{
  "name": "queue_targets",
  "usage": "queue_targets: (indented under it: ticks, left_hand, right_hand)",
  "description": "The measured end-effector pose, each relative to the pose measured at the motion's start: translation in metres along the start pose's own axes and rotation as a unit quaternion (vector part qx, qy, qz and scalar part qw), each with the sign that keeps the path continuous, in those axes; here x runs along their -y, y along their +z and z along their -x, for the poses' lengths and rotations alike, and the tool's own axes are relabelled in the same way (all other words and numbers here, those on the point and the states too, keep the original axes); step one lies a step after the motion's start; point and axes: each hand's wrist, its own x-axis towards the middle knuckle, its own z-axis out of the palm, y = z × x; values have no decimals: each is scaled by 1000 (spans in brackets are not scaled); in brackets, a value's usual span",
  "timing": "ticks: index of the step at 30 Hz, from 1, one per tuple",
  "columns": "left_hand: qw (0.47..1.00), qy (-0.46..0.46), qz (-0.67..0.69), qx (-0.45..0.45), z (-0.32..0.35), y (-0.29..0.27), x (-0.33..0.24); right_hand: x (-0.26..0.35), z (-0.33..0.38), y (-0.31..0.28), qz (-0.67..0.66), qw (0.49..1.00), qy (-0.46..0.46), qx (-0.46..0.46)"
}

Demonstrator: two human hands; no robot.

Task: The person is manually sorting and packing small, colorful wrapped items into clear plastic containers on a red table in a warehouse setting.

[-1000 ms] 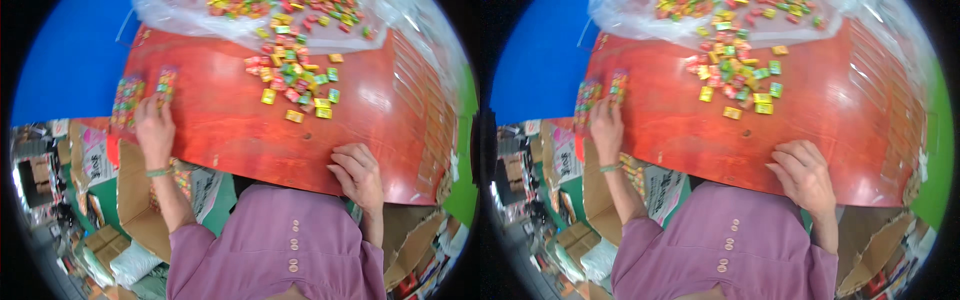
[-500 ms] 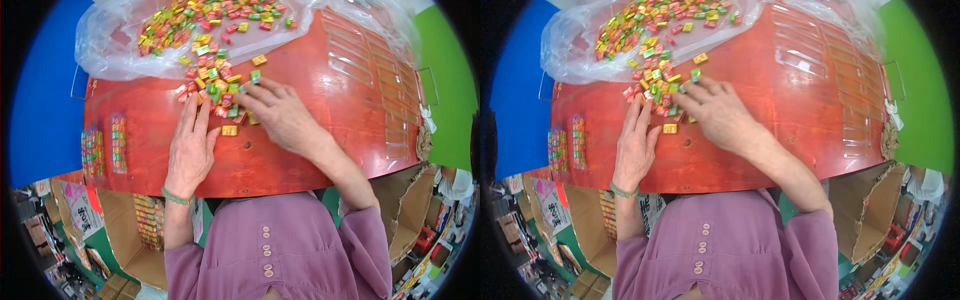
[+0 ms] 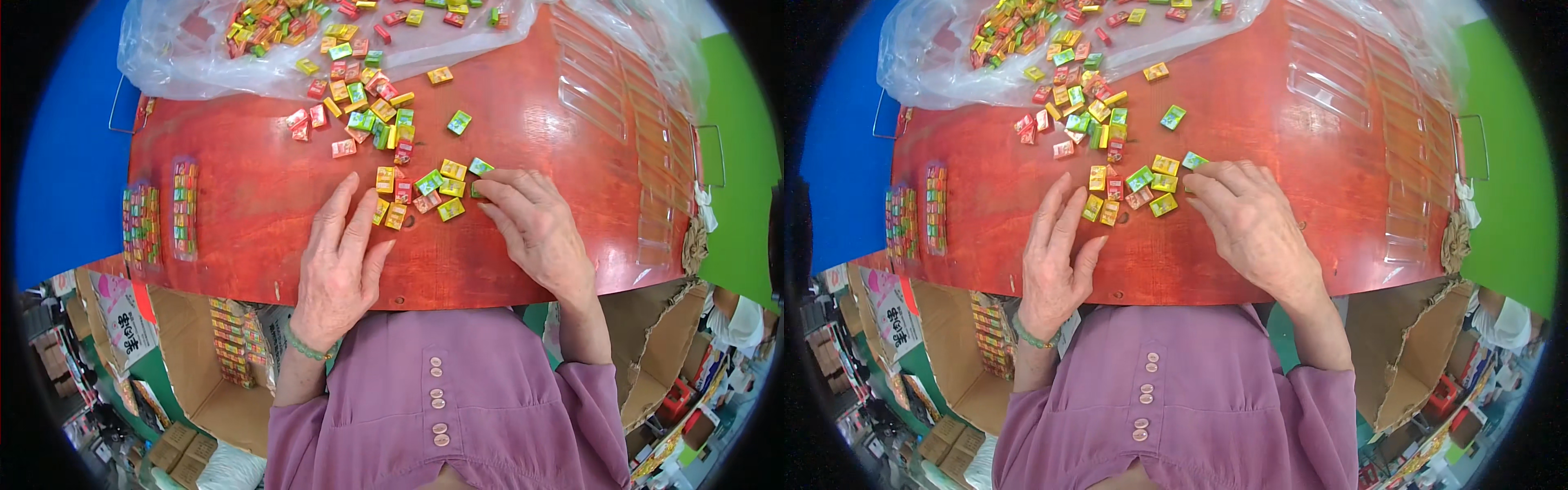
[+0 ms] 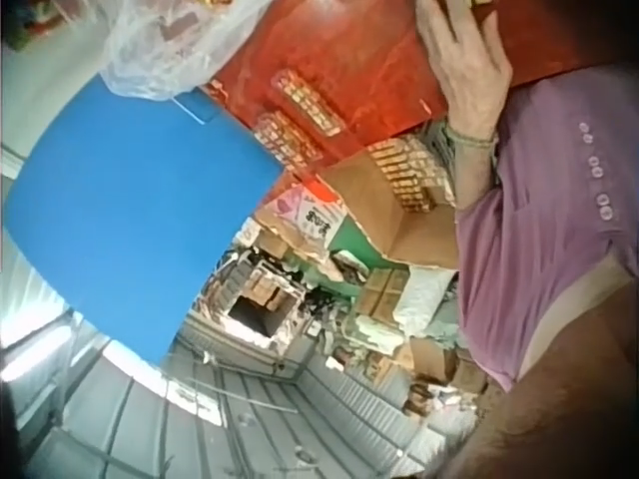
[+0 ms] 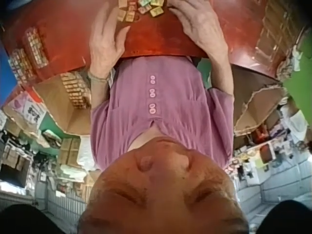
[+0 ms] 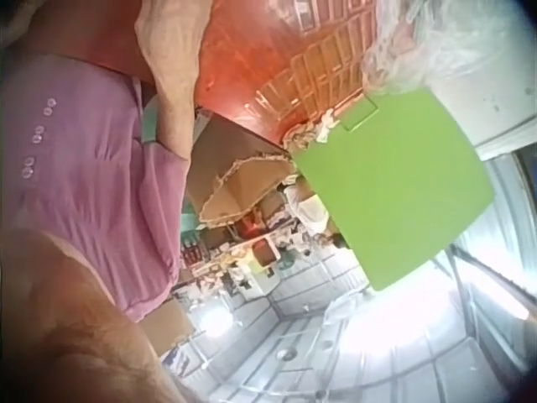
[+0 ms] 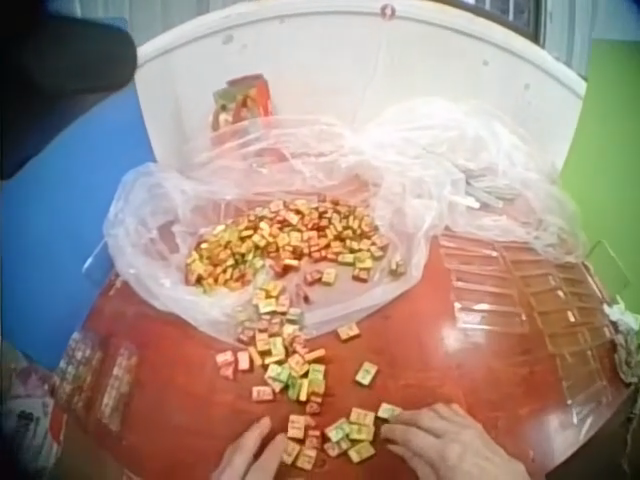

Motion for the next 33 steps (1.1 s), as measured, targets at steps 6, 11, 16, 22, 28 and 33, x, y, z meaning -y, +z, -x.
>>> queue_targets:
  ticks: [6,11,16,22,28,33]
  left_hand:
    - [999,22,-45,-22,-8,0,8]
    - [997,0,-69,-14,-27,5,0]
    - [996,22,-80,-18,-34,17,4]
    - [999,14,-23,-45,-23,10,10]
    - [993,-92,-8,-73,2,-10,16]
    - [996,-77,37,-4,10,-20,13]
  right_hand:
    - [-1,-20,5,3,999,22,-35]
    - [-3,-26,11,10,999,39,5]
    - [1,-23,7,-30,995,80,55]
    - [-4,-15,3,-24,991,113,67]
    - [-5,2,-8,-27,987,131,93]
    - [1,1,-19,-122,976,126,132]
